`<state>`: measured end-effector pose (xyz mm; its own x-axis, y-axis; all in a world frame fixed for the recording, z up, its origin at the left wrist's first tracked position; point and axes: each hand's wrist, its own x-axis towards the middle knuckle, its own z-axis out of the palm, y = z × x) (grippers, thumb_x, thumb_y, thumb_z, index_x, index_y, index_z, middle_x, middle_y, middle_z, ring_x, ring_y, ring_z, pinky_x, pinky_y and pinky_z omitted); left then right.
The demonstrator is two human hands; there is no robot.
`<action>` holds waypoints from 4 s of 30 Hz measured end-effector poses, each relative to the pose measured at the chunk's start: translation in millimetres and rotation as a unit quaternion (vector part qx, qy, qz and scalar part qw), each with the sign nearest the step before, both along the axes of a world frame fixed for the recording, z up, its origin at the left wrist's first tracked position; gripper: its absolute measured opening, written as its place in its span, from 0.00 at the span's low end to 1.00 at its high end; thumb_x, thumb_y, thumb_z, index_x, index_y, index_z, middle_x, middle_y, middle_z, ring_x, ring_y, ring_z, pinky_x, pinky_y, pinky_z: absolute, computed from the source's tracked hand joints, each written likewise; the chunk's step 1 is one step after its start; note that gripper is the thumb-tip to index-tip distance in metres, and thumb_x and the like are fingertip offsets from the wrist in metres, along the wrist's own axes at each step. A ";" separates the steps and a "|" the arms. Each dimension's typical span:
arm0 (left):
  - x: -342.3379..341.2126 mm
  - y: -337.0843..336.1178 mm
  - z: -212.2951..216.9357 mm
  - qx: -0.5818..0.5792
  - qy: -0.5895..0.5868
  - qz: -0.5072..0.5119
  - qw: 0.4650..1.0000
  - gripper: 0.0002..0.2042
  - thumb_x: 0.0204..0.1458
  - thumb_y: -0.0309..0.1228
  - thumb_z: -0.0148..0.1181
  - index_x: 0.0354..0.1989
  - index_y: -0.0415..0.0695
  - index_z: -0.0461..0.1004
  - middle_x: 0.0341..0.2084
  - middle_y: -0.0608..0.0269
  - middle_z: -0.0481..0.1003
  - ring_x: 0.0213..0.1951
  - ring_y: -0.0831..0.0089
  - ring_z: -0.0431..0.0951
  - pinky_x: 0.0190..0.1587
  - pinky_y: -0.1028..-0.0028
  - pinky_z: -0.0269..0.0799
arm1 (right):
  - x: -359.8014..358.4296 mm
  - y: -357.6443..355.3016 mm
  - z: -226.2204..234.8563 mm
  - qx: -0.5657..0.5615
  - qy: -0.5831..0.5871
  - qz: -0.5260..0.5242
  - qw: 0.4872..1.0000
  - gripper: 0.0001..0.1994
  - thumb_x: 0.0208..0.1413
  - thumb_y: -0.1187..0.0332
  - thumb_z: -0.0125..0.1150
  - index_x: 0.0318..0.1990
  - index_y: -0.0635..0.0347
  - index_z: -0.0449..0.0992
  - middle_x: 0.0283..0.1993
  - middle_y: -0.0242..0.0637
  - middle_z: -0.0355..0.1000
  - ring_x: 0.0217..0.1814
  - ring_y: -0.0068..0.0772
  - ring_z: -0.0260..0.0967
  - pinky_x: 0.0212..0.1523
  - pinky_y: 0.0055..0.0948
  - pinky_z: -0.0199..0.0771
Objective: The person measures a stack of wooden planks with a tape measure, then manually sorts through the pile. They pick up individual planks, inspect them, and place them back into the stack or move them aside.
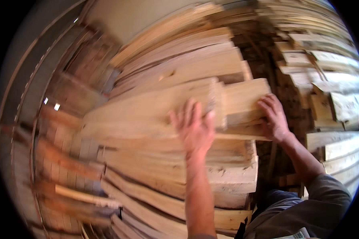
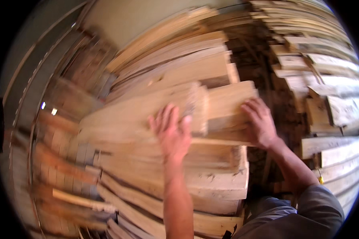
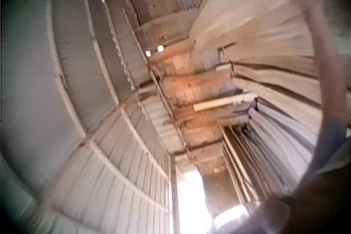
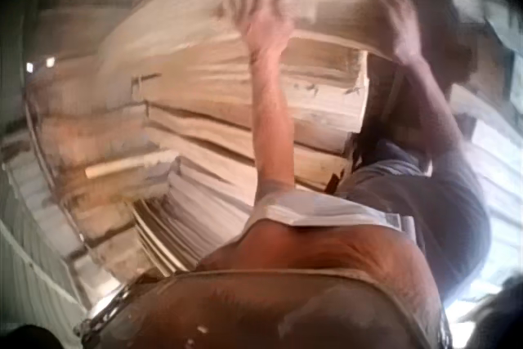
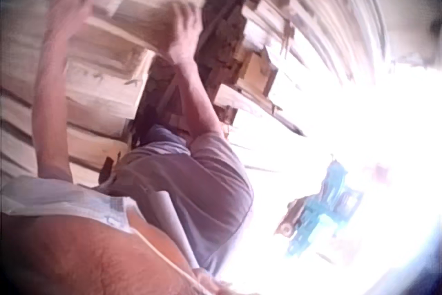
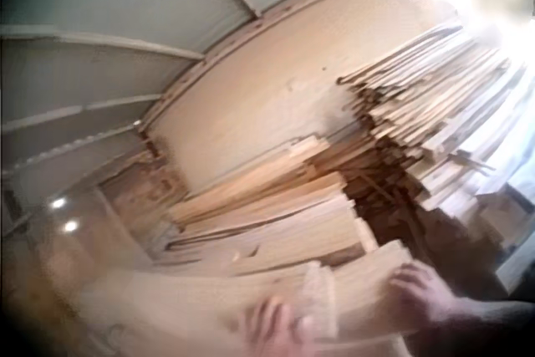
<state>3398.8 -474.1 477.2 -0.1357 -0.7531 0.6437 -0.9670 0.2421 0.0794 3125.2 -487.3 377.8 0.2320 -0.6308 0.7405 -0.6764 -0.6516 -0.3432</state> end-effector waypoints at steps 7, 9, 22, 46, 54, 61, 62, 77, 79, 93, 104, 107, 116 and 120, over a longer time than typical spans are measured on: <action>22.5 16.7 -3.3 -0.017 0.028 0.016 0.999 0.26 0.48 0.43 0.62 0.53 0.39 0.70 0.57 0.52 0.68 0.61 0.53 0.62 0.69 0.49 0.39 | 30.7 13.5 -8.2 0.009 0.057 -0.021 0.998 0.31 0.45 0.76 0.48 0.62 0.63 0.61 0.64 0.51 0.57 0.71 0.58 0.47 0.70 0.51 0.47; -0.7 7.0 6.6 -0.022 0.043 -0.011 0.999 0.27 0.47 0.43 0.62 0.53 0.39 0.70 0.57 0.53 0.68 0.62 0.55 0.60 0.69 0.49 0.38 | 16.1 20.0 16.6 -0.007 0.065 -0.049 0.997 0.31 0.45 0.76 0.48 0.62 0.63 0.61 0.64 0.51 0.56 0.71 0.57 0.46 0.70 0.51 0.46; -13.5 0.1 5.0 -0.067 0.047 -0.023 0.996 0.24 0.43 0.41 0.66 0.48 0.40 0.74 0.55 0.56 0.70 0.61 0.56 0.62 0.68 0.47 0.42 | 0.0 14.3 15.4 -0.015 0.047 -0.051 0.997 0.34 0.38 0.80 0.52 0.60 0.62 0.62 0.64 0.48 0.57 0.71 0.57 0.47 0.70 0.49 0.50; -21.2 -24.9 -11.5 -0.092 0.033 0.016 0.995 0.18 0.60 0.43 0.43 0.42 0.40 0.70 0.46 0.50 0.75 0.53 0.51 0.71 0.64 0.49 0.50 | -42.2 -170.2 20.2 0.213 -0.181 0.269 0.921 0.19 0.54 0.59 0.60 0.46 0.65 0.73 0.47 0.47 0.70 0.51 0.46 0.66 0.54 0.38 0.64; -18.8 -23.0 -11.1 -0.090 0.039 0.048 0.994 0.20 0.62 0.47 0.41 0.42 0.39 0.68 0.45 0.46 0.74 0.49 0.47 0.71 0.58 0.47 0.56 | -31.0 -173.7 23.8 0.235 -0.226 0.268 0.907 0.15 0.43 0.70 0.60 0.41 0.65 0.73 0.41 0.47 0.71 0.45 0.49 0.67 0.47 0.40 0.67; -13.5 -19.2 -10.1 -0.173 0.126 0.021 0.977 0.18 0.58 0.45 0.48 0.38 0.39 0.69 0.45 0.47 0.76 0.51 0.49 0.73 0.61 0.52 0.55 | -17.3 -169.8 42.6 0.189 -0.125 0.267 0.937 0.14 0.32 0.78 0.55 0.33 0.63 0.71 0.37 0.43 0.70 0.38 0.46 0.66 0.41 0.39 0.68; -12.1 -14.7 -12.8 -0.179 0.130 0.023 0.975 0.18 0.58 0.45 0.49 0.38 0.39 0.69 0.44 0.47 0.76 0.50 0.49 0.74 0.61 0.52 0.56 | -10.1 -171.4 49.9 0.176 -0.114 0.290 0.934 0.15 0.32 0.78 0.56 0.34 0.63 0.71 0.37 0.44 0.70 0.39 0.46 0.66 0.41 0.40 0.68; 3.7 -36.1 67.2 -0.297 0.176 -0.085 0.935 0.15 0.54 0.37 0.53 0.37 0.35 0.74 0.25 0.51 0.77 0.30 0.54 0.78 0.40 0.57 0.71 | 98.2 -163.4 131.2 0.191 -0.022 0.511 0.838 0.37 0.38 0.67 0.72 0.60 0.70 0.65 0.64 0.55 0.60 0.67 0.54 0.58 0.65 0.42 0.57; 0.8 -53.2 89.3 -0.266 0.152 -0.099 0.947 0.13 0.51 0.34 0.55 0.36 0.35 0.75 0.22 0.53 0.75 0.27 0.56 0.76 0.36 0.60 0.71 | 96.1 -165.6 129.4 0.189 -0.051 0.472 0.860 0.36 0.38 0.67 0.72 0.58 0.71 0.66 0.59 0.54 0.65 0.62 0.52 0.63 0.61 0.41 0.61; -43.8 -194.6 129.3 0.027 0.102 0.002 0.994 0.22 0.56 0.48 0.50 0.26 0.40 0.75 0.19 0.47 0.76 0.26 0.50 0.77 0.33 0.56 0.72 | 124.2 -197.5 124.8 0.201 -0.214 0.306 0.906 0.14 0.44 0.78 0.63 0.40 0.64 0.70 0.34 0.32 0.68 0.32 0.22 0.61 0.33 0.27 0.64; -54.0 -270.1 111.8 0.156 0.065 -0.039 0.985 0.24 0.59 0.49 0.45 0.31 0.40 0.78 0.25 0.47 0.78 0.36 0.52 0.78 0.50 0.57 0.67 | 117.0 -241.3 121.8 0.120 -0.236 0.258 0.929 0.40 0.39 0.74 0.71 0.63 0.65 0.57 0.62 0.47 0.61 0.68 0.45 0.53 0.65 0.39 0.53; -40.4 -278.2 92.0 0.070 0.066 -0.059 0.994 0.21 0.58 0.46 0.47 0.41 0.39 0.75 0.33 0.46 0.78 0.44 0.52 0.75 0.58 0.57 0.59 | 104.0 -284.9 95.9 0.034 -0.059 0.167 0.984 0.38 0.42 0.68 0.70 0.63 0.63 0.61 0.67 0.50 0.55 0.71 0.54 0.48 0.68 0.47 0.48; 40.5 -134.5 11.9 0.154 0.096 -0.008 0.983 0.24 0.55 0.44 0.56 0.54 0.39 0.69 0.60 0.49 0.64 0.64 0.52 0.58 0.67 0.56 0.49 | 74.9 -322.4 75.6 0.164 0.148 0.174 0.960 0.22 0.56 0.63 0.54 0.57 0.64 0.69 0.65 0.46 0.61 0.71 0.51 0.50 0.71 0.48 0.45; 34.0 -91.2 9.2 0.121 0.051 0.032 0.991 0.24 0.53 0.44 0.58 0.52 0.39 0.70 0.60 0.49 0.64 0.64 0.50 0.59 0.65 0.55 0.53 | 69.3 -309.1 74.4 0.108 0.128 0.159 0.973 0.24 0.54 0.64 0.55 0.57 0.68 0.68 0.64 0.49 0.62 0.71 0.50 0.52 0.70 0.43 0.47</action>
<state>3432.8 -565.3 486.4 -0.0263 -0.8922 0.4509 -0.9635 0.1428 0.2264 3194.5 -796.4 452.3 0.5997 -0.6313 0.4917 -0.5339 -0.7734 -0.3417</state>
